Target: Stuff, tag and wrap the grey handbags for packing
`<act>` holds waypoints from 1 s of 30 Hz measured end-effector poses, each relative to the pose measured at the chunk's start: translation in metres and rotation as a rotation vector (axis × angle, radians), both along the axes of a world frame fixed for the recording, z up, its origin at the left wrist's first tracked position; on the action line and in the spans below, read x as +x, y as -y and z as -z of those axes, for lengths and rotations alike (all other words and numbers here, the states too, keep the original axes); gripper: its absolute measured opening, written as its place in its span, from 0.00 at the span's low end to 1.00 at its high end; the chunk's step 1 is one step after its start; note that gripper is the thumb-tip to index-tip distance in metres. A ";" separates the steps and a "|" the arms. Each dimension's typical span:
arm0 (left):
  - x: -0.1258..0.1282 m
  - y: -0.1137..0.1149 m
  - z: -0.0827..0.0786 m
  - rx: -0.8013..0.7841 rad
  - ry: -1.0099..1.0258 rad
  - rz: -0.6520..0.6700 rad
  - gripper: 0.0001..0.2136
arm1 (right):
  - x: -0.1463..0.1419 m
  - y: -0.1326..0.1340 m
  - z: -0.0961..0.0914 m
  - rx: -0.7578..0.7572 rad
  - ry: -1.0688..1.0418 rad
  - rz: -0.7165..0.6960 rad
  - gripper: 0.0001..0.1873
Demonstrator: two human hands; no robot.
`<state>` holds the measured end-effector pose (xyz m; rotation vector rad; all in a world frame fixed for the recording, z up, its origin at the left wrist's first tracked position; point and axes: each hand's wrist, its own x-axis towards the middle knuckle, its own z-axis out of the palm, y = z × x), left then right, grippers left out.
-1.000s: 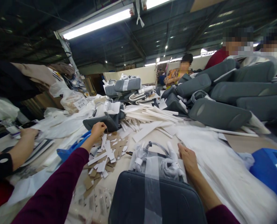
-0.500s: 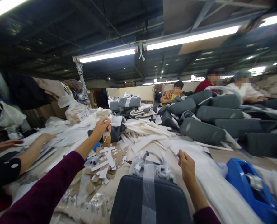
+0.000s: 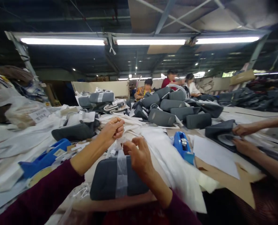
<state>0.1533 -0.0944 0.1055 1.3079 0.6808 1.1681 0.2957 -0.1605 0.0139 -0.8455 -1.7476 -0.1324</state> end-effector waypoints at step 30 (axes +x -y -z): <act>0.084 0.041 0.046 0.137 -0.412 0.367 0.08 | 0.111 0.024 -0.042 -0.763 -0.505 -0.381 0.08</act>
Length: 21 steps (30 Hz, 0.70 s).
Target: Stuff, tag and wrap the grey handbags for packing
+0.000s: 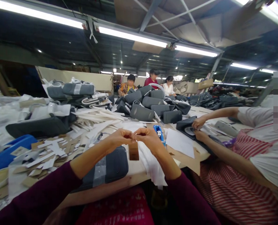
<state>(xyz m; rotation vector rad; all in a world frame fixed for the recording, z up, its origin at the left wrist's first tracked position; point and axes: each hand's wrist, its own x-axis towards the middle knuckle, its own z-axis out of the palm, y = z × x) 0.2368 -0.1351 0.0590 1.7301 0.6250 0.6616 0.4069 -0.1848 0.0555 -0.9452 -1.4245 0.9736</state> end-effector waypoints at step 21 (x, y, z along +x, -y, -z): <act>-0.013 -0.002 -0.009 -0.041 0.228 -0.217 0.12 | -0.004 -0.005 0.064 -0.228 -0.412 -0.003 0.15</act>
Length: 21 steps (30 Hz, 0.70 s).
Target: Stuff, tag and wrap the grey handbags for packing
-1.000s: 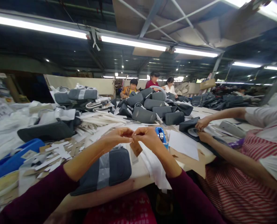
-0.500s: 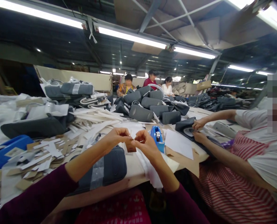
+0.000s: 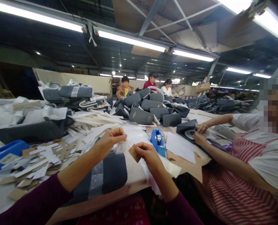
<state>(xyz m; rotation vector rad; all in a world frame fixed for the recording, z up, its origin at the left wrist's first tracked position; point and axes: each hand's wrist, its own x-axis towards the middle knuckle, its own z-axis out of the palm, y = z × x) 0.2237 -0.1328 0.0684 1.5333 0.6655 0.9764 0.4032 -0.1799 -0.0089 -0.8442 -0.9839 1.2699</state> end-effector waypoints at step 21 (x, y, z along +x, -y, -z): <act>-0.003 0.021 0.001 0.161 0.001 0.180 0.13 | -0.003 0.021 0.031 -0.133 -0.230 -0.391 0.19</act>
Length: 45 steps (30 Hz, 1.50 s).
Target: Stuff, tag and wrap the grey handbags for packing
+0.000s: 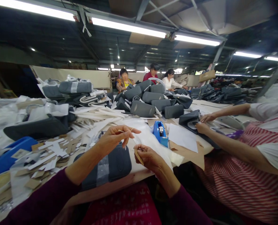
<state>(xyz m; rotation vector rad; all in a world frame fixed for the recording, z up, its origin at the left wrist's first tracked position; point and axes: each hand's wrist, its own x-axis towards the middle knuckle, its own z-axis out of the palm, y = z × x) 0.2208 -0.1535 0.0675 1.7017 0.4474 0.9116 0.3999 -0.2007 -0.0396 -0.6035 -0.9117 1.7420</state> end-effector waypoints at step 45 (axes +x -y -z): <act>-0.063 -0.132 0.037 -0.341 0.179 -0.362 0.13 | -0.048 -0.138 -0.062 0.229 0.239 0.040 0.16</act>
